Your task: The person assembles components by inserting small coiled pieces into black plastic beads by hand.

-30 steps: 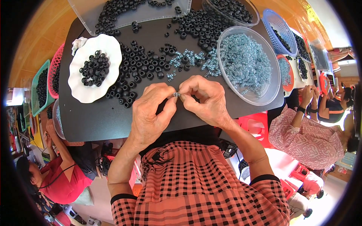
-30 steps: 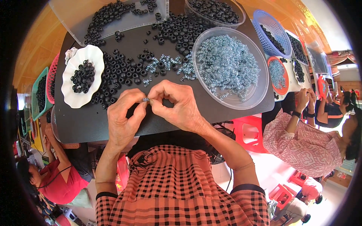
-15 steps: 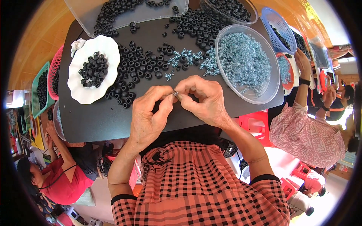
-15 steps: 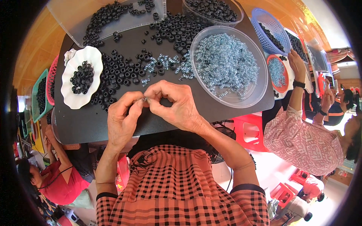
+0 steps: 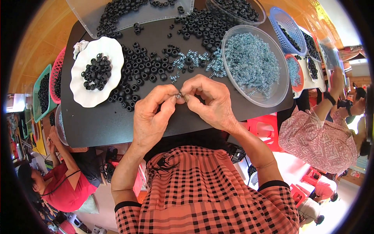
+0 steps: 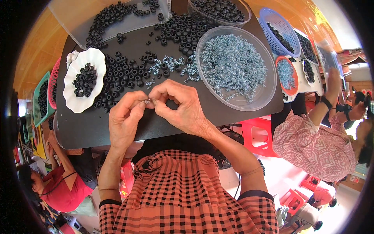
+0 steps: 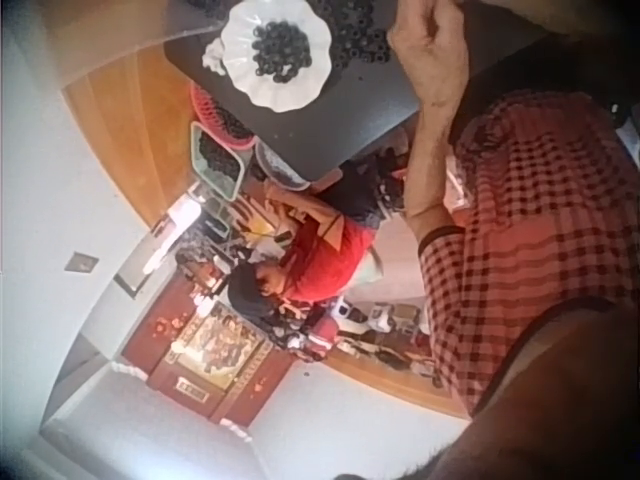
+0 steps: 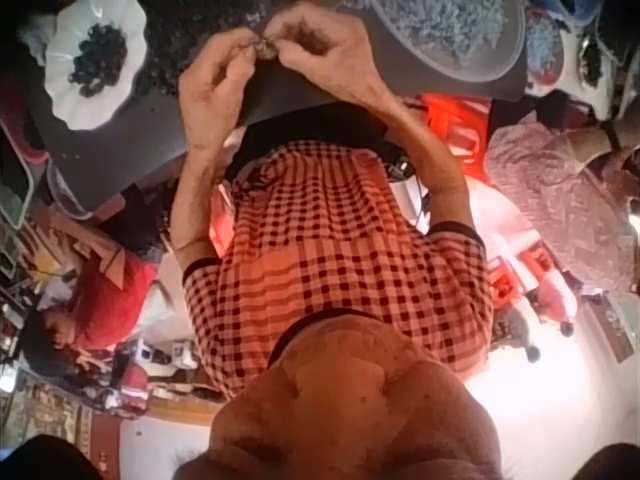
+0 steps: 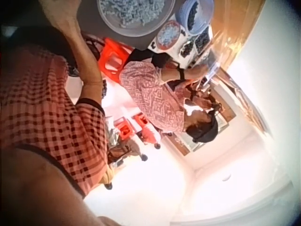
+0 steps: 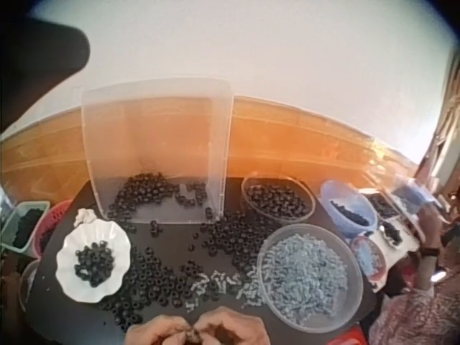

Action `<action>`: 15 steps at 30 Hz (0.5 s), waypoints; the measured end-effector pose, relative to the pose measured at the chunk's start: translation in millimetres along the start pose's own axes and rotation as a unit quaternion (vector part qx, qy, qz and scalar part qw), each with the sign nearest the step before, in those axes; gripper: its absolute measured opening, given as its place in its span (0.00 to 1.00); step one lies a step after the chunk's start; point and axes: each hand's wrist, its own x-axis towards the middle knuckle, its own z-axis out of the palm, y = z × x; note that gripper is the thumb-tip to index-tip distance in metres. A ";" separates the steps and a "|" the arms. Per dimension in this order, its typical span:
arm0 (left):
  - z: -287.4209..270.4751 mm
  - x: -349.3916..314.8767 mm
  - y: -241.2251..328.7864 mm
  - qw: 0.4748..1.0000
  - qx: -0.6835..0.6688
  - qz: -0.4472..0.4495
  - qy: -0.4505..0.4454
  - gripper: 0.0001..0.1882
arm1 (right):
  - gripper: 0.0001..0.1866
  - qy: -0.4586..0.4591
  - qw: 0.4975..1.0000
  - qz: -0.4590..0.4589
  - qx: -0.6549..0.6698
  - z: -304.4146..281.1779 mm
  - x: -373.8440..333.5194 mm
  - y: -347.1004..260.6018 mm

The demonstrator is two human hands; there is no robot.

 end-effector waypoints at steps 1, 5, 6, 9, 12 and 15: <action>0.4 0.5 -1.6 0.998 -0.063 -0.010 -0.001 0.09 | 0.07 0.031 0.999 -0.018 0.029 2.1 0.4 1.9; -3.4 0.9 -2.4 0.996 -0.074 -0.040 -0.008 0.08 | 0.08 0.014 0.999 -0.047 -0.014 1.0 0.9 -0.7; -2.0 0.7 -1.3 0.996 -0.072 -0.048 -0.005 0.07 | 0.08 0.007 0.999 -0.045 -0.021 -0.2 0.6 -0.7; -0.7 1.0 1.2 0.997 -0.061 -0.049 -0.005 0.07 | 0.07 0.003 0.999 -0.040 -0.029 -1.6 -0.7 2.3; 0.8 1.4 -2.2 0.998 -0.056 -0.027 -0.003 0.07 | 0.07 0.003 0.999 -0.034 -0.032 -1.6 -0.8 3.2; -0.4 1.4 0.3 0.999 -0.035 -0.034 -0.008 0.07 | 0.07 0.005 0.999 -0.031 -0.044 -2.9 -0.1 2.4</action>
